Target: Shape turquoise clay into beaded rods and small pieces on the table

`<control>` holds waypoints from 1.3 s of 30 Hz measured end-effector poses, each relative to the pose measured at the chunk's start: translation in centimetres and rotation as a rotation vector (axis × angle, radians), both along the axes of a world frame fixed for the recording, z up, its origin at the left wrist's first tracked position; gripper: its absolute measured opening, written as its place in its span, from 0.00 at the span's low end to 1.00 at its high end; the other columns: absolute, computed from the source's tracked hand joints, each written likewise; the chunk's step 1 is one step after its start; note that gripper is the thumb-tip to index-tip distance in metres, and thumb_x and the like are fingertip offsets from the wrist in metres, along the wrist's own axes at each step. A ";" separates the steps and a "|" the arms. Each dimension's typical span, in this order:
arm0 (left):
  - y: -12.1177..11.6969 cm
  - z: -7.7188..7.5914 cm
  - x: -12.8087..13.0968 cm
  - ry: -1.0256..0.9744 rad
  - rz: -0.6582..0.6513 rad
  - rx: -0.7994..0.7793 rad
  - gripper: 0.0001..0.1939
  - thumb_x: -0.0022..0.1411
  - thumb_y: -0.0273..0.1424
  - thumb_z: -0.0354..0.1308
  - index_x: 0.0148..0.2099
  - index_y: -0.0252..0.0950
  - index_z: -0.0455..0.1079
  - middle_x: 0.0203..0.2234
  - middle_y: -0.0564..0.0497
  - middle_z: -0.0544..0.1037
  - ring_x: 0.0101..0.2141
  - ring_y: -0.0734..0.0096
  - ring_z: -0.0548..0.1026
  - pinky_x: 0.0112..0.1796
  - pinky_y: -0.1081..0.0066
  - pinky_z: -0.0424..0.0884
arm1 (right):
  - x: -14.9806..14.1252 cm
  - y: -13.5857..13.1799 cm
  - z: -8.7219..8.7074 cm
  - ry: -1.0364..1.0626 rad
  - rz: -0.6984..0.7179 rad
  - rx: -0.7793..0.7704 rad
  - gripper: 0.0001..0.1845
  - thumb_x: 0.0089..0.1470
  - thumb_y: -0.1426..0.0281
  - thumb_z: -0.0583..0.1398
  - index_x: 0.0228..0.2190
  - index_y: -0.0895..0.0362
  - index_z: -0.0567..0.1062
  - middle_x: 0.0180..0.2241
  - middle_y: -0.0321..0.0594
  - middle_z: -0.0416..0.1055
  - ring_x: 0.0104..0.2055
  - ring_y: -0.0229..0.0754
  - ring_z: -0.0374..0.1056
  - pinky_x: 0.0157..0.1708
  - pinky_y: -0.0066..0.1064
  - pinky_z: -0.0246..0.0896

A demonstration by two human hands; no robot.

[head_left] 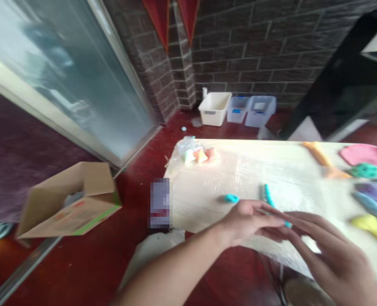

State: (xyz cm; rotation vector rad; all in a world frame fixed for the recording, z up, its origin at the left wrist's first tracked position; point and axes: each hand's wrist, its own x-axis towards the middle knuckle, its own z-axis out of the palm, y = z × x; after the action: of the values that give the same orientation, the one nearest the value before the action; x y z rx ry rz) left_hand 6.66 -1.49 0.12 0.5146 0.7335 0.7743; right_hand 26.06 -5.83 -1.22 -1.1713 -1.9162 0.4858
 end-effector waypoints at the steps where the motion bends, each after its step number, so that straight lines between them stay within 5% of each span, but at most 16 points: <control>1: -0.1 -0.2 -0.1 0.013 0.006 0.028 0.27 0.44 0.42 0.80 0.41 0.30 0.79 0.30 0.47 0.83 0.30 0.67 0.82 0.40 0.63 0.79 | -0.1 0.3 1.2 -0.016 0.020 -0.027 0.15 0.66 0.62 0.64 0.52 0.51 0.81 0.48 0.48 0.77 0.43 0.49 0.77 0.37 0.36 0.75; 5: -0.3 -0.1 -0.8 0.094 0.046 0.110 0.24 0.50 0.44 0.78 0.40 0.30 0.78 0.28 0.47 0.83 0.27 0.70 0.80 0.36 0.66 0.78 | -1.2 1.3 3.0 0.038 0.061 -0.051 0.14 0.65 0.70 0.65 0.52 0.52 0.80 0.43 0.43 0.77 0.33 0.40 0.74 0.35 0.33 0.73; 12: -0.5 0.5 -0.9 0.008 0.055 0.142 0.19 0.55 0.36 0.77 0.46 0.32 0.82 0.38 0.44 0.86 0.38 0.66 0.83 0.44 0.64 0.79 | -1.2 0.9 2.7 0.175 0.039 -0.071 0.14 0.63 0.74 0.67 0.49 0.51 0.81 0.42 0.41 0.76 0.33 0.37 0.73 0.36 0.33 0.72; 17: -0.5 0.0 -1.1 0.039 0.150 0.182 0.17 0.51 0.32 0.79 0.43 0.34 0.84 0.37 0.45 0.87 0.36 0.66 0.84 0.43 0.64 0.80 | -1.7 1.0 2.3 0.332 0.040 -0.197 0.19 0.62 0.72 0.67 0.54 0.49 0.80 0.41 0.41 0.78 0.34 0.39 0.74 0.36 0.35 0.74; 21: -0.5 -0.3 -1.2 0.082 0.180 0.228 0.16 0.48 0.30 0.80 0.40 0.35 0.84 0.33 0.47 0.87 0.34 0.68 0.84 0.40 0.67 0.80 | -1.7 1.0 1.9 0.395 0.024 -0.256 0.11 0.62 0.70 0.68 0.46 0.50 0.84 0.41 0.43 0.82 0.38 0.44 0.78 0.37 0.36 0.76; 29: -0.6 0.1 -1.1 0.127 0.170 0.353 0.17 0.53 0.30 0.78 0.46 0.35 0.83 0.33 0.47 0.87 0.33 0.68 0.83 0.40 0.67 0.79 | -2.0 1.1 2.1 0.597 0.015 -0.425 0.08 0.61 0.68 0.70 0.43 0.52 0.84 0.32 0.39 0.81 0.30 0.39 0.76 0.31 0.31 0.74; 32: -0.6 0.2 -1.0 0.136 0.175 0.347 0.15 0.53 0.30 0.77 0.44 0.35 0.83 0.33 0.47 0.87 0.33 0.68 0.84 0.38 0.68 0.79 | -1.9 1.2 2.3 0.599 0.065 -0.396 0.15 0.61 0.70 0.69 0.49 0.50 0.82 0.37 0.40 0.81 0.34 0.40 0.77 0.34 0.32 0.75; 39: -0.5 0.2 -1.1 0.134 0.156 0.305 0.14 0.55 0.35 0.76 0.41 0.34 0.83 0.32 0.46 0.87 0.31 0.68 0.83 0.36 0.69 0.80 | -1.8 1.3 2.6 0.571 0.137 -0.407 0.11 0.61 0.69 0.69 0.46 0.51 0.83 0.44 0.44 0.78 0.39 0.42 0.76 0.41 0.36 0.77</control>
State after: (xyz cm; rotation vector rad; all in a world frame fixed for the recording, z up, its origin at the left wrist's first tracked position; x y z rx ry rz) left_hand 5.55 -1.98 0.29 0.7967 0.7903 1.0128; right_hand 24.30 -4.52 1.42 -1.0016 -1.4348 1.1894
